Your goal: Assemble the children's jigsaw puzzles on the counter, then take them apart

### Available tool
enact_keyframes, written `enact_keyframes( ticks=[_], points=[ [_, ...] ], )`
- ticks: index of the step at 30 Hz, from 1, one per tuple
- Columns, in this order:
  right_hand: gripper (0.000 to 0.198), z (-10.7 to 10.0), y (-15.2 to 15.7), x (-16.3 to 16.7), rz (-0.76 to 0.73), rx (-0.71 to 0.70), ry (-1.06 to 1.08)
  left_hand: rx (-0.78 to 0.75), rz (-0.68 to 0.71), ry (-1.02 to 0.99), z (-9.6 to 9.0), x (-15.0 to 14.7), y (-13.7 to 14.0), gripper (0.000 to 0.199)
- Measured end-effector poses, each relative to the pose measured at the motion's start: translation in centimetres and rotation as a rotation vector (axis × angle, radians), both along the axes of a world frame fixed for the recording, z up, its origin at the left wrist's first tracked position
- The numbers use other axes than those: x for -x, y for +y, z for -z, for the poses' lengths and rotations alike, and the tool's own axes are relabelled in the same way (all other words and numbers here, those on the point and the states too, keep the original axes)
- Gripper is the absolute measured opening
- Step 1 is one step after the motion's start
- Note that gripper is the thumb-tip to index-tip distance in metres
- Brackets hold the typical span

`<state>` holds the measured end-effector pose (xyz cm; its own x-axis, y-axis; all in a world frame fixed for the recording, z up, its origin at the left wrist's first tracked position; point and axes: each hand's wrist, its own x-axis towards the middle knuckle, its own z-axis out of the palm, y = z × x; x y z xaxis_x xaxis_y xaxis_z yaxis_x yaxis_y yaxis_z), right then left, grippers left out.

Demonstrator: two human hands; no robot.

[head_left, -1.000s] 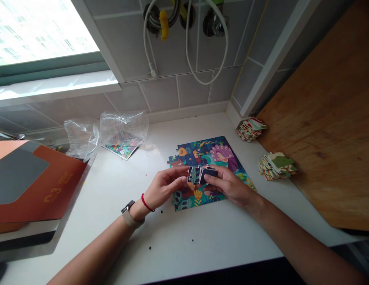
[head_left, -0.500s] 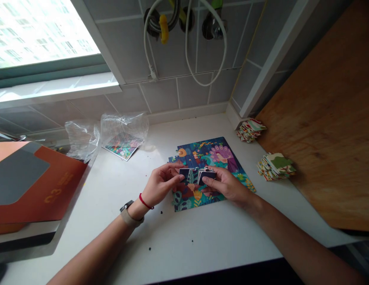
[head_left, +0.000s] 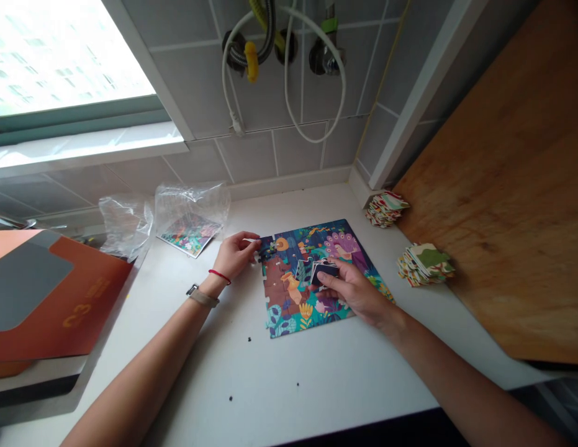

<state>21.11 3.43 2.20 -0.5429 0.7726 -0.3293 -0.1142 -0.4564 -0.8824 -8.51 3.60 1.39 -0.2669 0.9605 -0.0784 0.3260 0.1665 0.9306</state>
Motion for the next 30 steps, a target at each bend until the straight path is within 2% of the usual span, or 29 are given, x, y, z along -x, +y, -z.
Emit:
enact_keyframes(
  ticks=[11, 21, 28, 30],
  points=[
    [0.035, 0.5, 0.0, 0.0, -0.007, 0.003, -0.008, -0.033, 0.030, 0.300, 1.1, 0.7, 1.2, 0.038],
    [0.035, 0.3, 0.0, 0.0, -0.014, 0.013, -0.015, -0.038, 0.010, 0.468, 1.2, 0.7, 1.5, 0.035],
    [0.035, 0.1, -0.1, 0.0, -0.012, 0.020, -0.017, -0.160, -0.024, 0.588, 0.8, 0.4, 1.0, 0.033],
    [0.036, 0.2, 0.0, 0.0, -0.014, 0.019, -0.016, -0.235, 0.015, 0.602, 0.6, 0.6, 0.7, 0.032]
  ],
)
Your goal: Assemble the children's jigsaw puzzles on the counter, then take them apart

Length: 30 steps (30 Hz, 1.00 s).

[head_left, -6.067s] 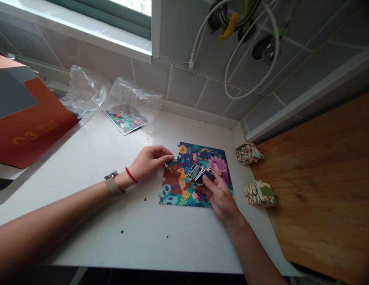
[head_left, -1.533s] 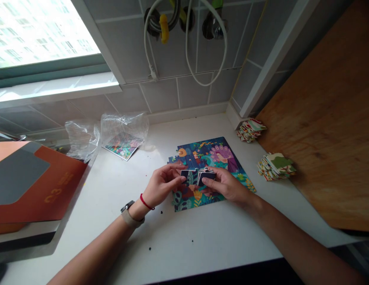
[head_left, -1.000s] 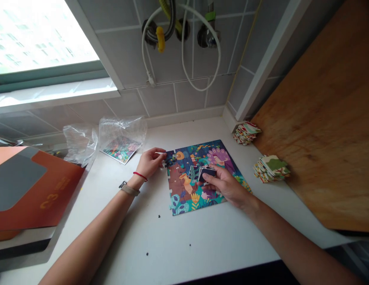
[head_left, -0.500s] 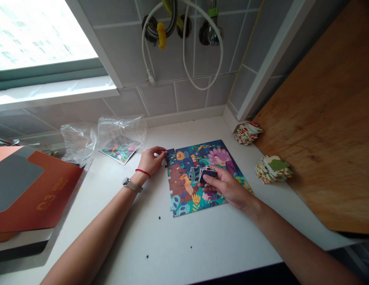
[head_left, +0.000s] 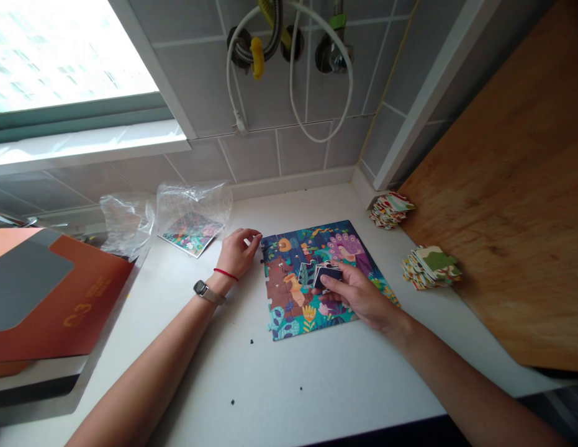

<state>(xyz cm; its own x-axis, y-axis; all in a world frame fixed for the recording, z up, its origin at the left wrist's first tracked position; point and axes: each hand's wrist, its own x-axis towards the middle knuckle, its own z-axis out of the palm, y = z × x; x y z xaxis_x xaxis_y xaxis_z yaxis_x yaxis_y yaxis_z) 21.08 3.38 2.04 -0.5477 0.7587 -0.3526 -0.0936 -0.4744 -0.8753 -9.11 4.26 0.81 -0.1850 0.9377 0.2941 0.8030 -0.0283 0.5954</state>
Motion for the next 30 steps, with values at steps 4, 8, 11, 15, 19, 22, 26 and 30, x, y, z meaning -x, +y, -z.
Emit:
enact_keyframes(
  ticks=[4, 8, 11, 15, 19, 22, 26, 30],
  points=[
    [0.039, 0.0, 0.0, 0.1, 0.001, 0.006, 0.005, -0.126, 0.284, 0.123, 0.2, 0.4, -0.3, 0.027],
    [0.040, -0.2, 0.0, 0.0, 0.000, 0.006, 0.004, -0.144, 0.454, 0.229, 1.1, 0.6, 0.1, 0.024],
    [0.040, -0.2, -0.1, 0.0, -0.003, 0.002, 0.006, -0.152, 0.479, 0.252, 1.6, 0.7, 0.2, 0.026],
    [0.039, -0.1, 0.0, 0.0, 0.000, 0.004, 0.007, -0.139, 0.488, 0.283, 1.4, 0.8, 0.0, 0.026],
    [0.040, -0.1, 0.1, 0.0, 0.001, 0.008, 0.011, -0.125, 0.492, 0.296, 1.1, 0.7, -0.2, 0.028],
    [0.039, -0.1, 0.1, 0.1, -0.001, 0.003, 0.013, -0.114, 0.498, 0.310, 1.0, 0.8, -0.2, 0.028],
    [0.038, 0.0, 0.1, 0.1, 0.001, -0.002, 0.022, -0.104, 0.490, 0.274, 0.9, 0.6, -0.2, 0.027],
    [0.038, 0.0, 0.1, 0.1, -0.001, 0.003, 0.028, -0.112, 0.443, 0.101, -0.7, -1.1, -0.7, 0.025]
  ],
)
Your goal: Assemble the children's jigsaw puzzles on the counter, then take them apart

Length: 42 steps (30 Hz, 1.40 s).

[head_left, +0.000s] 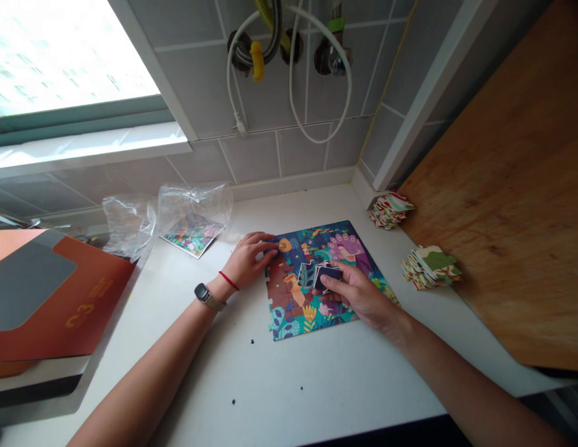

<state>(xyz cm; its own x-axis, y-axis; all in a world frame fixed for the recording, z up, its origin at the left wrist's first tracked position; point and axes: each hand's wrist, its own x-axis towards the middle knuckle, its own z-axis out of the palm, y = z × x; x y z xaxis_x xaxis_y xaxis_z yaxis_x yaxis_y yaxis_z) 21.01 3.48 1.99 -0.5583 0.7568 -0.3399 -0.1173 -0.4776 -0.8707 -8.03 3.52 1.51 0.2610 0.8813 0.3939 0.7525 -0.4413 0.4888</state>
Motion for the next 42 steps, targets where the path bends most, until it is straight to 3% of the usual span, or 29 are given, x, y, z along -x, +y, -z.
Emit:
enact_keyframes(
  ticks=[2, 5, 8, 13, 18, 25, 36, 42],
  points=[
    [0.039, -0.1, 0.0, 0.0, -0.005, 0.001, -0.008, 0.099, 0.002, -0.152, -1.3, -1.4, -0.6, 0.027],
    [0.039, -0.2, 0.0, -0.1, -0.026, -0.001, -0.024, 0.445, 0.035, -0.421, -3.1, -3.7, -1.8, 0.036],
    [0.039, -0.2, 0.0, -0.1, -0.034, 0.003, -0.027, 0.623, 0.061, -0.481, -3.9, -5.3, -2.6, 0.043],
    [0.038, -0.2, 0.1, -0.1, -0.021, -0.001, -0.020, 0.633, -0.014, -0.476, -4.2, -5.2, -2.9, 0.031],
    [0.040, -0.5, 0.2, -0.2, 0.009, -0.011, -0.012, 0.690, -0.174, -0.535, -4.6, -2.2, -3.0, 0.036],
    [0.037, -0.3, 0.1, -0.1, 0.041, 0.014, -0.006, 0.663, -0.381, -0.598, -2.8, 1.6, -5.8, 0.045],
    [0.051, -0.7, 0.4, -0.1, 0.026, -0.060, -0.034, 0.773, -0.269, -0.593, -2.4, -0.5, -12.1, 0.037],
    [0.050, -0.5, 0.3, -0.1, 0.035, -0.066, -0.041, 0.661, -0.237, -0.327, -2.0, -1.7, -14.2, 0.026]
  ],
)
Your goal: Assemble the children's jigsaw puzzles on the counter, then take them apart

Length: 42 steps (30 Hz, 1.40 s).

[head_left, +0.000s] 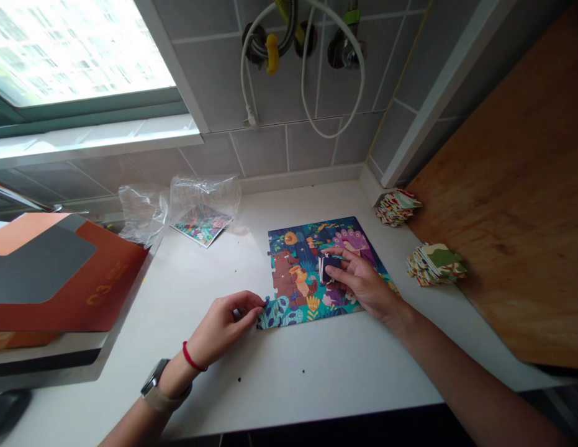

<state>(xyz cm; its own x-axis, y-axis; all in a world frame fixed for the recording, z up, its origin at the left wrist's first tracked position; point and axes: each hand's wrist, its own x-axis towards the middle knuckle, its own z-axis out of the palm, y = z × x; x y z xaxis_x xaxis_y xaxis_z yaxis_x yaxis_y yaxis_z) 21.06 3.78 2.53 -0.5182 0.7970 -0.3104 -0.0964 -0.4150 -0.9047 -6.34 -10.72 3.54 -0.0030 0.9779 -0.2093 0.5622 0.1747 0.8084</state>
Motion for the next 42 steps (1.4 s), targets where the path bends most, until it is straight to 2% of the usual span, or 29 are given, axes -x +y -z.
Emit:
enact_keyframes(
  ticks=[8, 12, 14, 17, 20, 32, 42],
  points=[
    [0.050, 0.0, 0.1, 0.0, 0.001, -0.009, -0.006, -0.161, 0.035, 0.180, 0.3, 0.1, -0.4, 0.024],
    [0.050, 0.0, 0.1, -0.1, -0.020, -0.028, -0.006, -0.253, 0.050, 0.339, 0.3, 0.2, -0.9, 0.037],
    [0.051, 0.0, 0.1, -0.2, -0.025, -0.039, -0.018, -0.315, 0.098, 0.402, 0.4, 0.3, -1.2, 0.042],
    [0.051, 0.0, 0.0, -0.2, -0.029, -0.046, -0.027, -0.391, 0.229, 0.419, 0.6, 0.3, -1.4, 0.028],
    [0.051, 0.0, 0.0, -0.2, -0.033, -0.040, -0.010, -0.412, 0.258, 0.432, 0.9, 0.1, -1.5, 0.022],
    [0.049, 0.0, 0.1, -0.2, -0.028, -0.062, -0.004, -0.467, 0.310, 0.558, 1.1, 0.1, -1.6, 0.027],
    [0.050, 0.0, 0.0, -0.3, -0.042, -0.063, -0.010, -0.459, 0.252, 0.582, 0.9, -1.0, -1.7, 0.023]
  ],
)
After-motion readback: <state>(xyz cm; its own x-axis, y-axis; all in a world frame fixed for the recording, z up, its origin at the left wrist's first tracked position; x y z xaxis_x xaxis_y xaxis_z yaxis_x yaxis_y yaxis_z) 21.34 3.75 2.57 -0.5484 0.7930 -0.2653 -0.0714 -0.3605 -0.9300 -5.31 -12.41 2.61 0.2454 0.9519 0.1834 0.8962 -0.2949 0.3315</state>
